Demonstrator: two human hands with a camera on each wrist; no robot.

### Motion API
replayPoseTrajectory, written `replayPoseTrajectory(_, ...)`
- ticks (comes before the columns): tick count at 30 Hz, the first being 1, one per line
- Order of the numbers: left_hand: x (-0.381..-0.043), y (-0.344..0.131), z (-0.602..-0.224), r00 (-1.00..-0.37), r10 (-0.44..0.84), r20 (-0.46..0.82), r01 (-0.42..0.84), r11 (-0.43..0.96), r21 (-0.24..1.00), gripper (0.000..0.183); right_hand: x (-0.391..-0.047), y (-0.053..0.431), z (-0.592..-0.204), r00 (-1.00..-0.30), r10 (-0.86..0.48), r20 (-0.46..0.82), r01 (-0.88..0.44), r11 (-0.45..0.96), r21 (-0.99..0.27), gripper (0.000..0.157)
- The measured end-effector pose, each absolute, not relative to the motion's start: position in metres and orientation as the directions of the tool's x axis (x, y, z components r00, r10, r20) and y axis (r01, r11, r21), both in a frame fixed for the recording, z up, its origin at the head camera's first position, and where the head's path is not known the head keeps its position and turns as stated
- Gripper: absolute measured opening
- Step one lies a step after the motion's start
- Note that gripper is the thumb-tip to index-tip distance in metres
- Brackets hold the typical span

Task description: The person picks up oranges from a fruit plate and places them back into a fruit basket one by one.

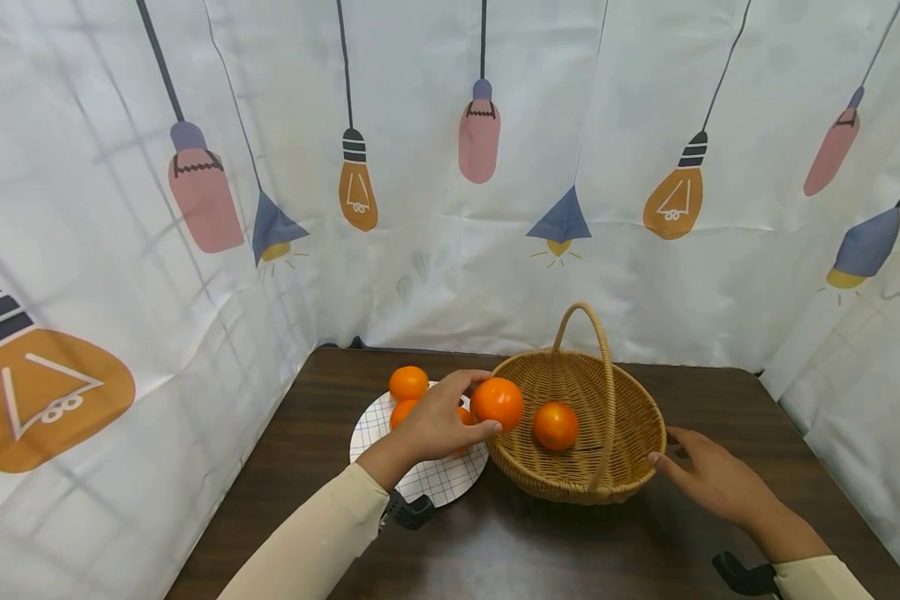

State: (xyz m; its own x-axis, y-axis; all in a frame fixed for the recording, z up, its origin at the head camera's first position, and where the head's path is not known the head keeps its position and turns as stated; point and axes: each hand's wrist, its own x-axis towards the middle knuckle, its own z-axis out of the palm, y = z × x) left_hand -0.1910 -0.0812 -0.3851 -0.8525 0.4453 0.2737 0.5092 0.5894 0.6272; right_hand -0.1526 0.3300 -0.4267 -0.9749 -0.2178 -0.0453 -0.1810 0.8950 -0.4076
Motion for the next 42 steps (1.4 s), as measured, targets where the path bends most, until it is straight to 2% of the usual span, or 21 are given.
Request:
replayPoseTrajectory(8,-0.193,-0.076,-0.387,-0.849,0.467,0.246,0.506,0.588,0.631,0.077,-0.153,0.329,-0.427,-0.974,-0.221,-0.048,-0.182,0.893,-0.411,0.081)
replayPoseTrajectory(20,-0.193,-0.073,-0.390,-0.848,0.471,0.243,0.505,0.578,0.641,0.067,-0.153,0.329,-0.427,-0.975,-0.217,-0.056,-0.176,0.895,-0.409,0.082)
replayPoseTrajectory(32,-0.190,-0.085,-0.399,-0.848,0.469,0.246,0.500,0.560,0.661,0.062,-0.153,0.331,-0.428,-0.974,-0.219,-0.059,-0.177,0.897,-0.404,0.081)
replayPoseTrajectory(42,-0.189,-0.102,-0.407,-0.878,0.425,0.223,0.452,0.577,0.680,0.061,-0.153,0.331,-0.427,-0.972,-0.223,-0.072,-0.173,0.890,-0.421,0.080)
